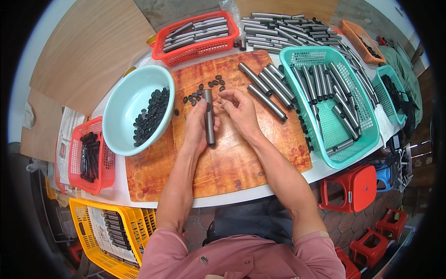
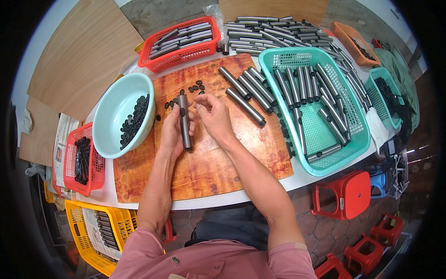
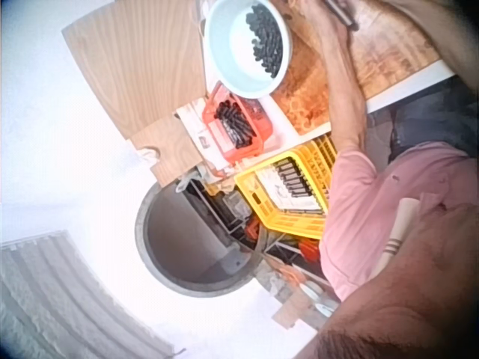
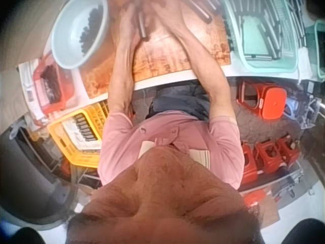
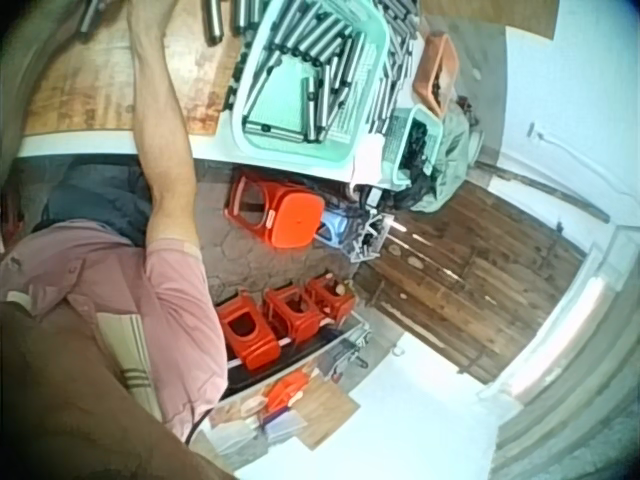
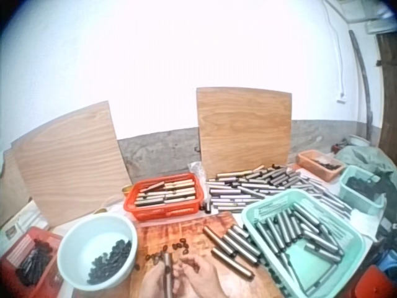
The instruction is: The person assembles cylindrical metal rods with small black circular components on a wooden workbench. They pick up a rod, insert the black pieces, and place the completed unit into a yellow crate. The process is repeated multiple times with parts organized in baskets and bowls.
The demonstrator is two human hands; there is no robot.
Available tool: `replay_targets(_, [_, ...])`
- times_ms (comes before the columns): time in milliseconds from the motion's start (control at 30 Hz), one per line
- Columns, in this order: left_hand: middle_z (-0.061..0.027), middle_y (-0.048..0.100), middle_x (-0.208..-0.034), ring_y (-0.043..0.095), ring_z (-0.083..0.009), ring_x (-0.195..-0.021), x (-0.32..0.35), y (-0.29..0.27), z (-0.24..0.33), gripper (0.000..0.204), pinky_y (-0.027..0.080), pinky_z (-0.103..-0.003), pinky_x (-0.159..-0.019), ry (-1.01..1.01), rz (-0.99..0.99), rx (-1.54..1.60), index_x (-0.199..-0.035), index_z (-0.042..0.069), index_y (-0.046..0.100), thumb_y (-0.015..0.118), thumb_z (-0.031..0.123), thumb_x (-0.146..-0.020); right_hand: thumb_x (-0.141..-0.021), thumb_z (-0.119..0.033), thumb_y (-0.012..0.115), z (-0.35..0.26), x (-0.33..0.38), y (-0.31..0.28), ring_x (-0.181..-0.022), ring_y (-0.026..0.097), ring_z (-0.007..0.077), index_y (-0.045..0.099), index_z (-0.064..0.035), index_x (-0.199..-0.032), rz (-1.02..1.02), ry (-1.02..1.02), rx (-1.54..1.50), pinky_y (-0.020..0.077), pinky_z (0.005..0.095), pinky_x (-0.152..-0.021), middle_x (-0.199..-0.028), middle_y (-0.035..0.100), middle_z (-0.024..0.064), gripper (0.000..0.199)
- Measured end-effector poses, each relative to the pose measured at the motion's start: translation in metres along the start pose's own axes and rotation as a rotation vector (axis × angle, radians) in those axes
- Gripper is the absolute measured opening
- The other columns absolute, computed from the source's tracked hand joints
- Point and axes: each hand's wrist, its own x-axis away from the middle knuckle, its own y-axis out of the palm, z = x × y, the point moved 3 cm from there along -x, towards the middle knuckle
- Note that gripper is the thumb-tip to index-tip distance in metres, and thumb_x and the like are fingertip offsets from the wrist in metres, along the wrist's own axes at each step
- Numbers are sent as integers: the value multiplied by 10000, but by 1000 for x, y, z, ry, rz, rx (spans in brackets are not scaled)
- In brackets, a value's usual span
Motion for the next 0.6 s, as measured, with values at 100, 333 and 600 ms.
replay_targets(100, [-50, 595, -797, 579, -146, -594, 1, -3, -1, 468, 458, -256, -508, 41, 57, -197, -1249, -1, 559, 522, 425, -1059, -946, -28, 577, -6, 0, -4, -862, 670, 149, 666, 38, -1136, 3, 33, 99, 548, 301, -774, -921, 711, 89, 220])
replay_targets(333, [-79, 572, -782, 586, -164, -585, 1, 1, -3, 410, 455, -264, -496, 12, -34, -93, -1240, -16, 518, 432, 359, -1096, -937, -31, 591, 2, 0, -1, -755, 628, 112, 680, 27, -1083, -51, 88, -16, 516, 276, -699, -829, 671, 57, 181])
replay_targets(600, [-65, 582, -771, 574, -144, -563, -3, -1, -8, 404, 473, -257, -496, 71, 55, -166, -1163, 10, 554, 417, 384, -1101, -958, -20, 588, 3, -1, -4, -846, 675, 120, 665, 47, -1108, -83, 124, 54, 548, 270, -754, -928, 709, 82, 182])
